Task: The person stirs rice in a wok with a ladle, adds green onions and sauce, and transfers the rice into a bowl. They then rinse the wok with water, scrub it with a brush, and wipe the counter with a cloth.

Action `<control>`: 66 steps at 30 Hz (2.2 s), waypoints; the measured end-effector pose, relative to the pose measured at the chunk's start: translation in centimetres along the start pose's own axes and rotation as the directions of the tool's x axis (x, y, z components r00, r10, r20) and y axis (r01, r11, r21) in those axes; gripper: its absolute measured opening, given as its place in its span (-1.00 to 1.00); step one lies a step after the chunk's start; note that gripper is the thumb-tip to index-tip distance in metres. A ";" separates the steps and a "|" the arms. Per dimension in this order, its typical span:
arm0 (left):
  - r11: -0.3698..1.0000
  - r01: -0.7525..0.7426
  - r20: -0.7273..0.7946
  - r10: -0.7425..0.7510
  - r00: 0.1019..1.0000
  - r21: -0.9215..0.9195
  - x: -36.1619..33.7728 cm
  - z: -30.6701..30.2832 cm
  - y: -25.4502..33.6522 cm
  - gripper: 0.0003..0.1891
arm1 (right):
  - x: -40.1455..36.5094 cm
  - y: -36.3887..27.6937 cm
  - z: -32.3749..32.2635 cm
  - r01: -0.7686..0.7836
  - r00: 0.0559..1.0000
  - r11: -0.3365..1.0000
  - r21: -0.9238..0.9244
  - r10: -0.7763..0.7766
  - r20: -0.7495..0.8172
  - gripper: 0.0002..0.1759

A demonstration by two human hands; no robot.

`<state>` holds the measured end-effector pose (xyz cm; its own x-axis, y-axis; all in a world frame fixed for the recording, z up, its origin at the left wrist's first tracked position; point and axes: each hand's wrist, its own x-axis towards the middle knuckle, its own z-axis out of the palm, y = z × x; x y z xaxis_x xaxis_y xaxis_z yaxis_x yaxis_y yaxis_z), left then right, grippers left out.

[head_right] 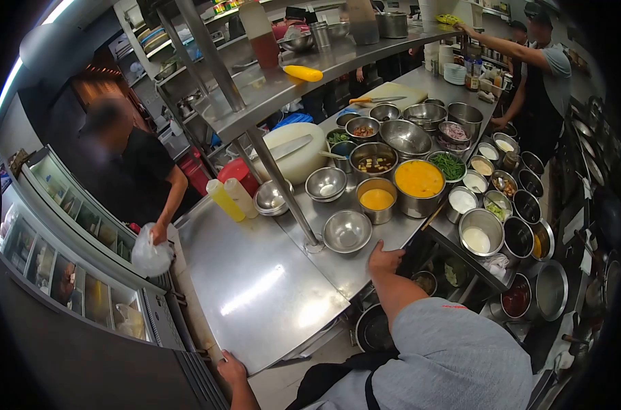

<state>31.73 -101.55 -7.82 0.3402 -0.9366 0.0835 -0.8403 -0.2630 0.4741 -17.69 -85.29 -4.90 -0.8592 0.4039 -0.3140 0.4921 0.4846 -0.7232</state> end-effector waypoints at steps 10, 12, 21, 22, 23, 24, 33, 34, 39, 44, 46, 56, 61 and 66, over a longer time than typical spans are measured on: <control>1.000 -0.008 -0.025 0.008 1.000 0.000 -0.1 0.2 0.0 -0.37 | 1.0 0.8 1.8 0.013 0.996 1.000 -0.017 -0.014 -0.085 -0.18; 1.000 0.005 -0.020 -0.005 1.000 0.003 -0.2 -0.1 0.2 -0.38 | 0.6 0.4 1.1 0.003 0.997 1.000 -0.017 -0.004 -0.075 -0.20; 0.998 0.015 0.052 -0.018 0.998 0.057 -1.0 -2.1 1.7 -0.39 | -0.2 -0.4 -0.4 0.072 0.997 0.994 -0.080 -0.073 -0.001 -0.20; 0.997 0.007 0.048 -0.011 0.999 0.073 -0.9 -1.8 1.5 -0.38 | 0.3 -0.1 0.3 0.053 0.999 0.997 -0.052 -0.053 -0.005 -0.19; 0.998 0.008 0.037 -0.011 0.999 0.060 -1.0 -2.0 1.8 -0.38 | 0.8 0.0 0.6 0.032 0.999 0.999 -0.021 -0.032 -0.010 -0.17; 0.999 0.008 0.026 -0.009 1.000 0.047 -1.2 -2.2 2.0 -0.37 | 0.6 -0.1 0.4 0.037 0.999 0.999 -0.024 -0.037 -0.001 -0.14; 0.995 0.078 0.088 -0.083 0.993 0.057 -1.1 -2.8 2.7 -0.31 | 0.1 -0.6 0.2 -0.010 1.000 0.999 -0.049 0.010 -0.004 -0.14; 0.995 0.073 0.084 -0.078 0.993 0.065 -1.2 -2.9 2.5 -0.30 | -0.5 -1.0 -0.2 -0.003 1.000 0.998 -0.056 0.003 0.000 -0.15; 0.996 0.068 0.098 -0.073 0.993 0.052 -1.2 -3.0 2.8 -0.30 | -0.6 -0.9 -0.4 -0.004 1.000 1.000 -0.018 0.004 0.006 -0.16; 0.994 0.088 0.071 -0.092 0.993 0.060 -1.2 -2.8 2.7 -0.29 | 0.3 -0.3 0.3 0.019 1.000 1.000 0.004 -0.019 0.013 -0.17; 0.995 0.079 0.077 -0.084 0.993 0.059 -1.2 -2.6 2.7 -0.30 | 0.8 0.0 0.7 0.015 1.000 1.000 0.003 -0.015 -0.005 -0.17; 0.951 -0.273 -0.218 0.300 0.929 0.144 0.1 0.4 -1.2 -0.42 | -1.3 -0.9 -1.5 0.012 0.999 1.000 0.020 -0.012 0.037 -0.18; 0.626 -0.257 0.084 0.461 0.883 -0.736 -8.3 4.2 14.1 -0.70 | 0.0 0.4 0.1 -0.039 0.999 0.999 0.023 0.039 0.022 -0.07; 0.750 0.268 0.765 0.455 0.455 -0.605 -17.9 6.5 30.3 -0.53 | -0.3 0.5 0.5 0.000 0.994 1.000 0.005 0.001 -0.108 -0.17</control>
<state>-2.57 -94.27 -0.69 -0.5507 -0.7232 -0.4167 -0.2832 -0.3077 0.9084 -17.30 -85.58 -5.45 -0.8385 0.4861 -0.2462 0.4917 0.4804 -0.7262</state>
